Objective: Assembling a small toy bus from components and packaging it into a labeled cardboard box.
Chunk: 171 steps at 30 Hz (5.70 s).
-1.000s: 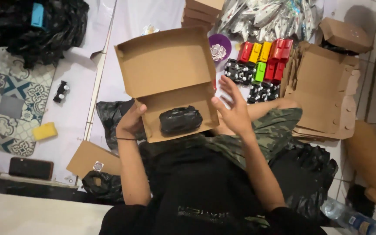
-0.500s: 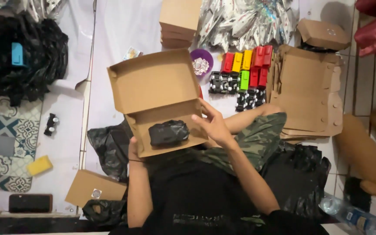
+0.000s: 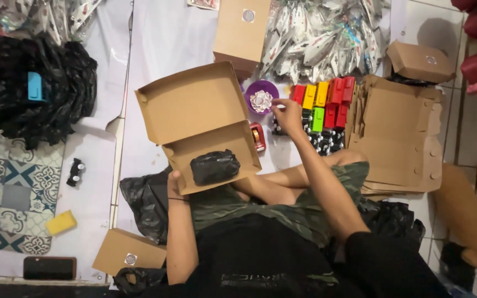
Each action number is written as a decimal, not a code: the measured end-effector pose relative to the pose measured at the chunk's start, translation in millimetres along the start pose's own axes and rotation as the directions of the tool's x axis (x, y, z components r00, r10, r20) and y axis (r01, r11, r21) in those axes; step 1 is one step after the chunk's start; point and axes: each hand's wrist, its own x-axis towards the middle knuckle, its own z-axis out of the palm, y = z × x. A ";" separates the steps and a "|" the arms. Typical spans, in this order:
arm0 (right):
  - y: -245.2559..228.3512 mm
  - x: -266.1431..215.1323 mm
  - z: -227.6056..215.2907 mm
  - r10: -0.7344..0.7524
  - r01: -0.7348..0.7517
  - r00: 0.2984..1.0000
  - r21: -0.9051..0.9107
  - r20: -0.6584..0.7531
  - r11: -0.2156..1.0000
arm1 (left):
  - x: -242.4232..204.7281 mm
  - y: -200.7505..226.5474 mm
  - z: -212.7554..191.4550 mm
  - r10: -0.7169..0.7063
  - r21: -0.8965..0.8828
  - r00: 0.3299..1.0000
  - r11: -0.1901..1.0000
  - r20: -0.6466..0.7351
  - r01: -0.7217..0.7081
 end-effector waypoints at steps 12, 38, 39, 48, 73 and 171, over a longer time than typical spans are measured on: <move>-6.7 48.7 54.6 -0.397 0.431 0.897 -0.579 0.193 0.693 | 3.7 8.0 23.6 0.110 0.090 0.850 0.979 0.516 -0.181; -129.1 -54.3 -131.6 0.048 -0.005 0.997 0.557 -0.062 0.831 | 108.8 -14.9 -39.0 0.156 -0.059 0.852 0.988 0.500 -0.146; -127.7 -62.6 -142.4 0.052 -0.007 0.996 0.557 -0.066 0.831 | 116.4 -18.8 -33.0 0.150 -0.056 0.852 0.988 0.501 -0.142; -187.3 -123.3 -206.6 -0.235 0.233 0.971 0.347 -0.039 0.908 | 124.9 -51.3 71.9 0.104 0.053 0.842 0.986 0.529 -0.156; -177.1 -133.5 -195.1 -0.056 0.057 0.998 -0.013 0.010 0.998 | 53.9 -75.9 202.3 0.321 0.069 0.856 0.923 0.406 -0.378; -114.2 -107.7 -189.8 0.036 0.307 0.944 0.916 -0.327 0.260 | 46.4 44.2 368.8 0.262 0.000 0.794 0.949 0.548 -0.314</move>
